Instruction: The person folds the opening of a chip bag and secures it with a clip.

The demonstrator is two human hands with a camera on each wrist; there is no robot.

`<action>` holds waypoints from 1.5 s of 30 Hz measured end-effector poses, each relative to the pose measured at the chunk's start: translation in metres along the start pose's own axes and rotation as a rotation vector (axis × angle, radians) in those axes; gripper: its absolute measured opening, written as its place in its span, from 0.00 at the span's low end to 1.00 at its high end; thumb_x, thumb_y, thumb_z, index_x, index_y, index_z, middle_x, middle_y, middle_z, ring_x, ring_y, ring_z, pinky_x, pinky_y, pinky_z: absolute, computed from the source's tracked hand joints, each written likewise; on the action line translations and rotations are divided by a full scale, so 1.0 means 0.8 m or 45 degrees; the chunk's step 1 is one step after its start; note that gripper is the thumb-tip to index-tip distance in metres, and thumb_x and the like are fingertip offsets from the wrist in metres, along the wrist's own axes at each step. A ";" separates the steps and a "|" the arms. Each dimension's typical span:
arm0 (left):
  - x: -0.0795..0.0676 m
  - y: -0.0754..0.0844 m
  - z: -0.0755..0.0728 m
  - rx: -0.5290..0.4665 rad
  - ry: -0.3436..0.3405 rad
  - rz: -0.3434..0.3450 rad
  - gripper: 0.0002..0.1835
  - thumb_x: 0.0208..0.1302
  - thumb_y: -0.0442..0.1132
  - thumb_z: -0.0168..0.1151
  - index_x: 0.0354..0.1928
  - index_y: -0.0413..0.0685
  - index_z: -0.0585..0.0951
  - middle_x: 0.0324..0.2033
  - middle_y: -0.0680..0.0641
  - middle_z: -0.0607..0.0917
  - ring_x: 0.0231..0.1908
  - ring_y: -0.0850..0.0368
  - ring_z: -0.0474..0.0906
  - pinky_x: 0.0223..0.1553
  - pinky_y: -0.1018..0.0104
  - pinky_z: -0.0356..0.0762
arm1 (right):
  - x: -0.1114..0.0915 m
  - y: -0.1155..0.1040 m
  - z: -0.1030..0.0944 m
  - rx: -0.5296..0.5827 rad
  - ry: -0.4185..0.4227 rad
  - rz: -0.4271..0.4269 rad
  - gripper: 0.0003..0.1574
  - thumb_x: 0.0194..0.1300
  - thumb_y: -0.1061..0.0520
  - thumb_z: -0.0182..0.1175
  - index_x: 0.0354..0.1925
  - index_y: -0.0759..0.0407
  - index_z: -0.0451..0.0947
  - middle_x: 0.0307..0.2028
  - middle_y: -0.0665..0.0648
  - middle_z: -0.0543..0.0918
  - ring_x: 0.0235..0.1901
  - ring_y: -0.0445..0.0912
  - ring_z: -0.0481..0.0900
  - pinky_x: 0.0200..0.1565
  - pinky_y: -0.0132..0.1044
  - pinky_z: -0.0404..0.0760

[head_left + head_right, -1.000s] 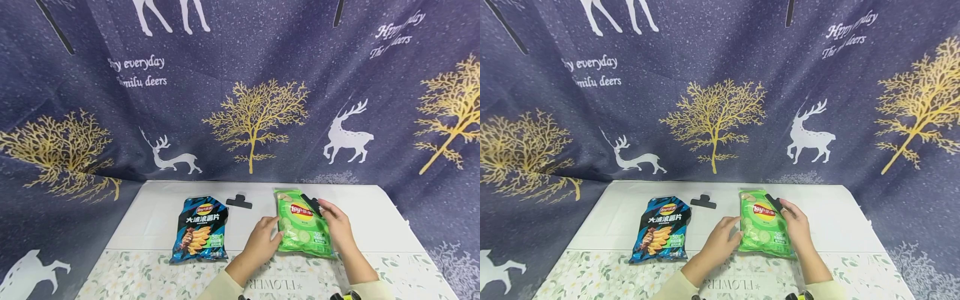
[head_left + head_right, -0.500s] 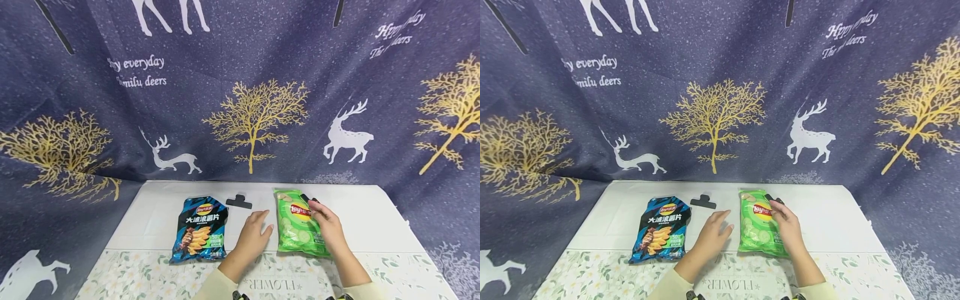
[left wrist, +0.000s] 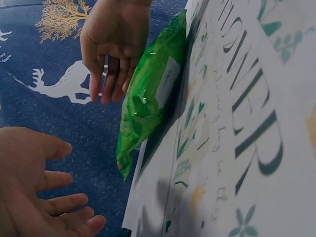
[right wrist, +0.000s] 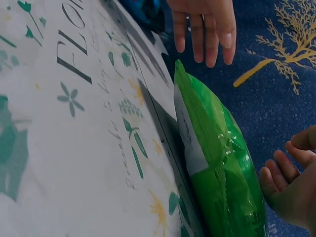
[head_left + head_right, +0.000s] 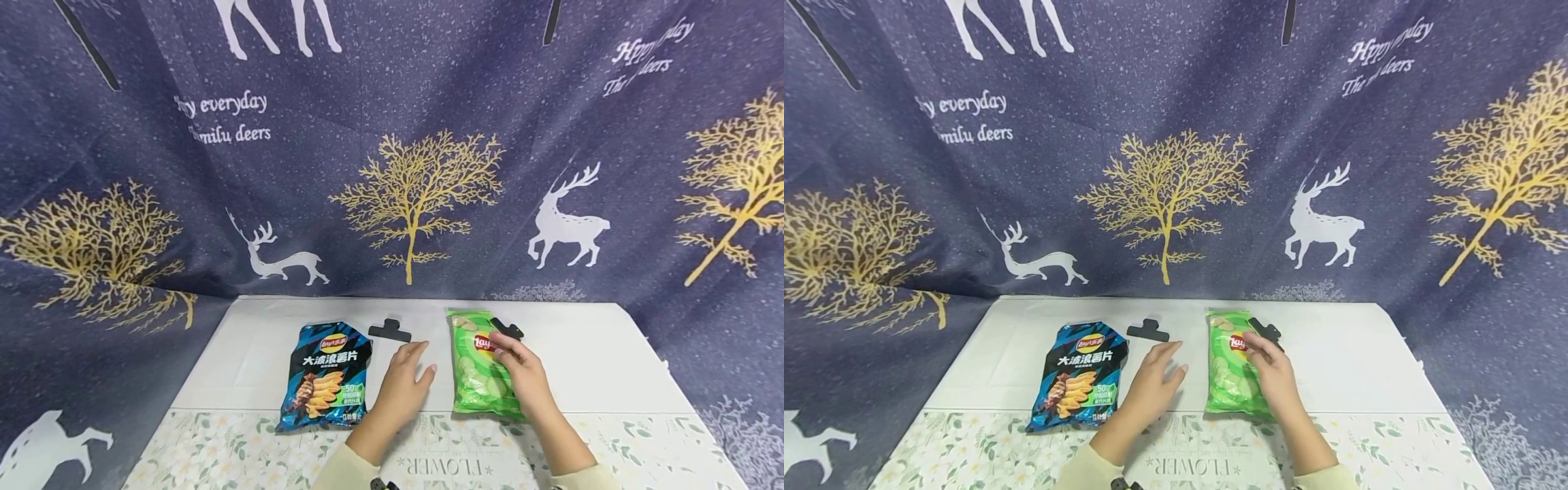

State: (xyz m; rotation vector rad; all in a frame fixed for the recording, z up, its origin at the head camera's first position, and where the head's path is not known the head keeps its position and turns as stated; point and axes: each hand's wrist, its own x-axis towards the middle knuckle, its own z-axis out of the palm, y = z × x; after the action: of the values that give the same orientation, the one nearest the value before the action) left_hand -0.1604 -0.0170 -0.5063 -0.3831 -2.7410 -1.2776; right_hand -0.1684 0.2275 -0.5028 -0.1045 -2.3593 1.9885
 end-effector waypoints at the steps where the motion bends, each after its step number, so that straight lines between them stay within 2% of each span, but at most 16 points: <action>1: 0.000 0.000 -0.002 0.001 0.000 0.002 0.28 0.73 0.48 0.57 0.72 0.51 0.71 0.69 0.44 0.73 0.70 0.45 0.69 0.69 0.47 0.71 | 0.000 0.001 0.002 0.001 -0.005 -0.011 0.25 0.76 0.61 0.51 0.68 0.64 0.72 0.67 0.67 0.74 0.56 0.35 0.80 0.54 0.21 0.79; 8: 0.001 -0.006 -0.014 -0.018 0.028 0.013 0.27 0.74 0.48 0.57 0.71 0.49 0.72 0.69 0.42 0.72 0.70 0.43 0.69 0.68 0.45 0.71 | -0.003 0.003 0.011 0.031 -0.060 -0.075 0.24 0.76 0.63 0.51 0.67 0.66 0.72 0.67 0.66 0.74 0.57 0.36 0.81 0.55 0.24 0.80; 13: 0.003 -0.010 -0.021 -0.034 0.046 -0.012 0.28 0.74 0.48 0.58 0.72 0.50 0.71 0.69 0.41 0.72 0.70 0.43 0.69 0.69 0.45 0.70 | -0.004 0.004 0.020 0.048 -0.085 -0.113 0.23 0.76 0.63 0.52 0.66 0.67 0.73 0.65 0.70 0.76 0.57 0.40 0.82 0.56 0.23 0.79; 24: 0.001 -0.011 -0.036 -0.070 0.085 -0.022 0.26 0.74 0.44 0.57 0.71 0.48 0.72 0.69 0.40 0.72 0.70 0.40 0.68 0.68 0.39 0.69 | -0.008 -0.004 0.039 0.064 -0.080 -0.102 0.23 0.74 0.65 0.55 0.64 0.68 0.75 0.62 0.72 0.78 0.54 0.38 0.82 0.53 0.23 0.80; 28: 0.000 -0.012 -0.041 -0.077 0.094 -0.023 0.26 0.75 0.44 0.57 0.71 0.48 0.72 0.69 0.40 0.71 0.71 0.40 0.68 0.69 0.40 0.68 | -0.008 -0.007 0.045 0.066 -0.102 -0.102 0.23 0.73 0.65 0.55 0.65 0.68 0.74 0.61 0.72 0.78 0.55 0.39 0.82 0.54 0.24 0.81; 35: -0.001 -0.018 -0.046 -0.062 0.125 -0.077 0.27 0.74 0.48 0.57 0.72 0.52 0.71 0.70 0.45 0.71 0.72 0.43 0.67 0.70 0.42 0.69 | -0.008 -0.010 0.056 0.088 -0.122 -0.097 0.24 0.73 0.66 0.55 0.64 0.70 0.73 0.61 0.74 0.78 0.54 0.41 0.83 0.53 0.24 0.80; 40: 0.001 -0.023 -0.053 -0.092 0.161 -0.084 0.27 0.75 0.47 0.57 0.72 0.50 0.71 0.70 0.43 0.70 0.71 0.41 0.68 0.67 0.40 0.70 | -0.007 -0.013 0.063 0.098 -0.141 -0.065 0.24 0.72 0.66 0.55 0.65 0.69 0.73 0.62 0.74 0.77 0.51 0.36 0.83 0.54 0.24 0.80; 42: 0.002 -0.024 -0.056 -0.107 0.176 -0.084 0.26 0.75 0.46 0.57 0.71 0.49 0.72 0.70 0.42 0.70 0.71 0.40 0.68 0.67 0.39 0.70 | -0.007 -0.014 0.065 0.096 -0.159 -0.055 0.25 0.72 0.66 0.55 0.65 0.68 0.73 0.63 0.73 0.76 0.54 0.38 0.82 0.55 0.24 0.80; 44: 0.002 -0.025 -0.060 -0.122 0.187 -0.099 0.26 0.75 0.46 0.57 0.71 0.49 0.72 0.70 0.41 0.70 0.71 0.40 0.67 0.67 0.39 0.69 | -0.007 -0.015 0.067 0.090 -0.177 -0.051 0.25 0.73 0.65 0.55 0.66 0.67 0.73 0.64 0.71 0.76 0.58 0.45 0.81 0.56 0.24 0.79; 45: 0.002 -0.025 -0.062 -0.128 0.191 -0.110 0.26 0.75 0.46 0.57 0.71 0.50 0.72 0.70 0.41 0.70 0.71 0.40 0.67 0.68 0.39 0.69 | -0.007 -0.015 0.068 0.084 -0.186 -0.051 0.25 0.73 0.65 0.55 0.66 0.66 0.73 0.64 0.70 0.76 0.58 0.44 0.81 0.56 0.24 0.79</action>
State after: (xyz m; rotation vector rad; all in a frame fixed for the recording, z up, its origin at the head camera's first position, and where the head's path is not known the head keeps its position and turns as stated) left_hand -0.1685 -0.0670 -0.4891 -0.1705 -2.6018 -1.4067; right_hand -0.1679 0.1713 -0.5006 0.0931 -2.3559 2.1206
